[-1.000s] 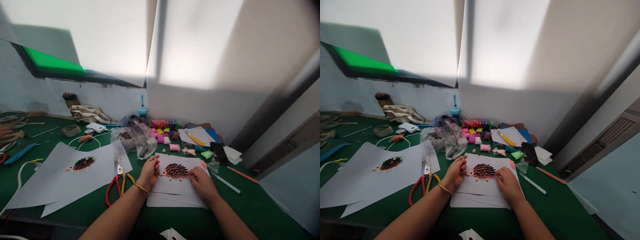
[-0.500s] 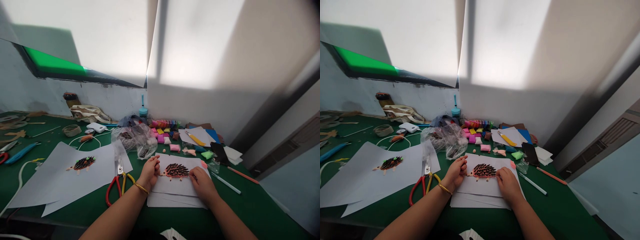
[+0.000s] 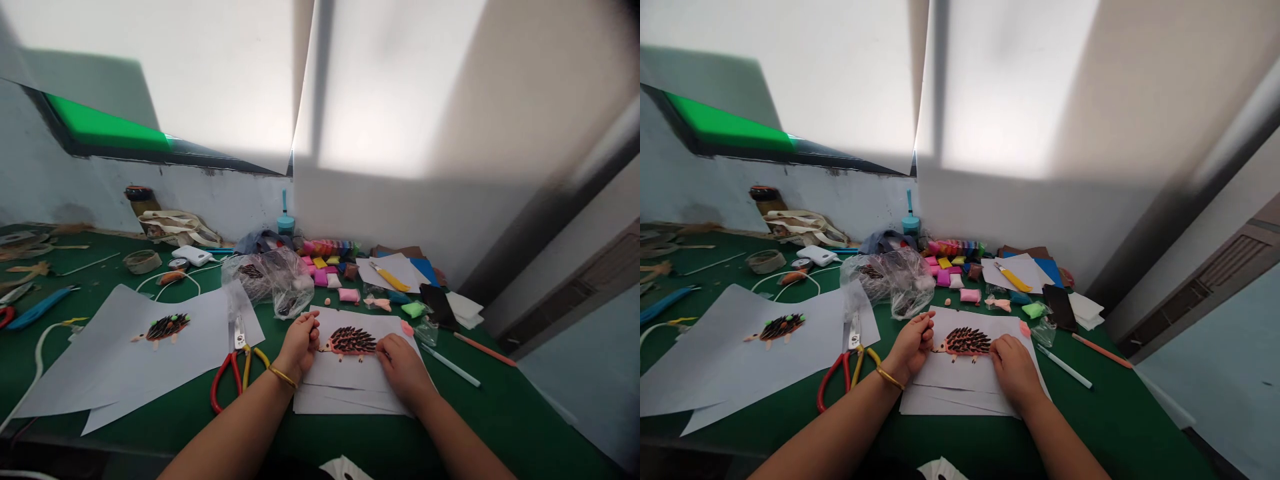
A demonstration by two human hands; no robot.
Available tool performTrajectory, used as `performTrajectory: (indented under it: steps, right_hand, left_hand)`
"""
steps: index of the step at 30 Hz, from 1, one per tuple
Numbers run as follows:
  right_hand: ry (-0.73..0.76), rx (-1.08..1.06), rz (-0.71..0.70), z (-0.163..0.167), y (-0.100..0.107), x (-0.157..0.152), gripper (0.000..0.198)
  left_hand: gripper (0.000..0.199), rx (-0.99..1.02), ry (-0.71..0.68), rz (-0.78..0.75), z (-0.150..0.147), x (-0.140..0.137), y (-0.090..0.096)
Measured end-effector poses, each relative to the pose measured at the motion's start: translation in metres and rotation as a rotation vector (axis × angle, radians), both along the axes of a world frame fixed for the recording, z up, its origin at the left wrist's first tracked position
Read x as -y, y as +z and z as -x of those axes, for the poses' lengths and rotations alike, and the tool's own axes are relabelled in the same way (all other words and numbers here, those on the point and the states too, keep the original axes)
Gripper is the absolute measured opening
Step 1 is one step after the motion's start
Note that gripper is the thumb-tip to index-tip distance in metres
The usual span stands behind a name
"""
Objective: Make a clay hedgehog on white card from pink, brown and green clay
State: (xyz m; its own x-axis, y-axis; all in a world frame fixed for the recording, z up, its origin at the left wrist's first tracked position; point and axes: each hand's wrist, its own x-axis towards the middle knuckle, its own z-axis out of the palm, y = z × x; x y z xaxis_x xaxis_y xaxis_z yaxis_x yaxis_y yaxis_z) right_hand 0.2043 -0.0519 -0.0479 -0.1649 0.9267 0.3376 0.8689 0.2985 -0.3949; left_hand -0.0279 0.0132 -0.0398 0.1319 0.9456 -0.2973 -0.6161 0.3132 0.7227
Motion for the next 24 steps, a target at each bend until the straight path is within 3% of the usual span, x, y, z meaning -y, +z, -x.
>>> performTrajectory:
  steps: [6, 9, 15, 19, 24]
  right_hand:
    - [0.003, -0.077, 0.031, -0.006, -0.004, -0.003, 0.014]
    - [-0.078, -0.122, 0.021, -0.018, -0.007, -0.009, 0.021]
    - [-0.16, 0.146, -0.036, -0.034, -0.009, -0.033, 0.031]
    - [-0.142, 0.255, -0.035, -0.026, -0.012, -0.044, 0.023]
    - [-0.154, 0.171, 0.006, -0.022, -0.01, -0.049, 0.008]
  left_hand:
    - [0.023, 0.012, 0.009, -0.004, 0.001, 0.0, 0.0]
    - [0.02, 0.038, 0.024, 0.018, 0.001, -0.001, 0.001]
    - [0.015, 0.067, 0.068, 0.067, 0.001, -0.003, 0.004]
    - [0.014, 0.073, 0.116, 0.085, 0.003, -0.003, 0.012]
    - [0.01, 0.115, 0.136, 0.08, 0.009, -0.005, 0.028]
